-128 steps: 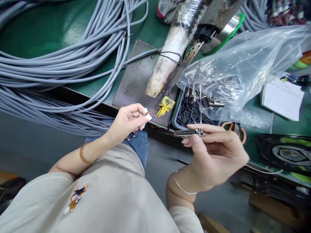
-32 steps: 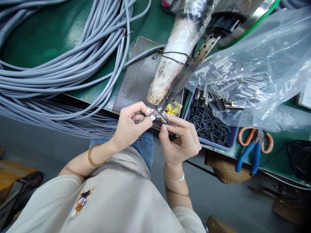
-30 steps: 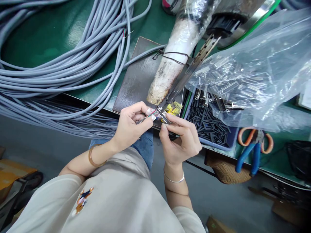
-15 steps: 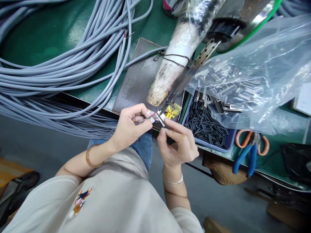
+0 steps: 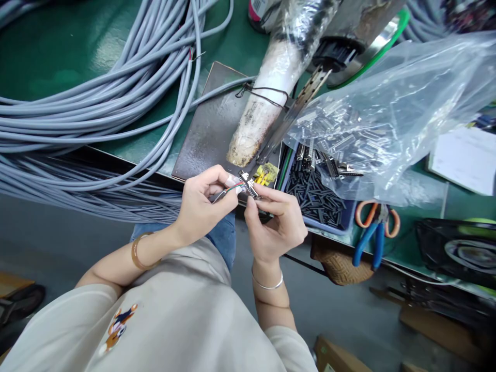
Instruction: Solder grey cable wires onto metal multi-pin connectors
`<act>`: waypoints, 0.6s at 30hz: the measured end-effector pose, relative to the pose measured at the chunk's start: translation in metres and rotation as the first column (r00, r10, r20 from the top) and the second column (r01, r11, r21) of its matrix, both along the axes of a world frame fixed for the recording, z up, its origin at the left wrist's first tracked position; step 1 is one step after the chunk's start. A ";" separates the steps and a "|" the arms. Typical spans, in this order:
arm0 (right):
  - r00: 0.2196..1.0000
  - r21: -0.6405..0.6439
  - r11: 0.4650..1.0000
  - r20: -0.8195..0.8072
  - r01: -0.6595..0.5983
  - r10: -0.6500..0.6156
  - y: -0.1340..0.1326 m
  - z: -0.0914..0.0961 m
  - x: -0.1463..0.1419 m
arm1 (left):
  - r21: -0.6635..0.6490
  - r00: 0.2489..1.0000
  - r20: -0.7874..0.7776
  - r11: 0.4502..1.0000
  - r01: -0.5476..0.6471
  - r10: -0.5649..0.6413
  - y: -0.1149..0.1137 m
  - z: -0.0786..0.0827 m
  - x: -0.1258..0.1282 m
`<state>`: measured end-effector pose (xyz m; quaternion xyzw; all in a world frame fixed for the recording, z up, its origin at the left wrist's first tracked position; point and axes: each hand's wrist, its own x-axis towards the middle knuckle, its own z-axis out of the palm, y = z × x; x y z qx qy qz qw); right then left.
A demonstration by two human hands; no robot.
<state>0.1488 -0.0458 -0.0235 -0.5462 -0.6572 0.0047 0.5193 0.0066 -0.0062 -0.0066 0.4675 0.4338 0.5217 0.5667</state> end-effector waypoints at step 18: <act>1.000 0.027 1.000 0.029 0.005 -0.006 0.007 0.002 -0.001 | 0.183 0.992 -0.086 0.980 -0.078 0.095 0.005 0.001 0.006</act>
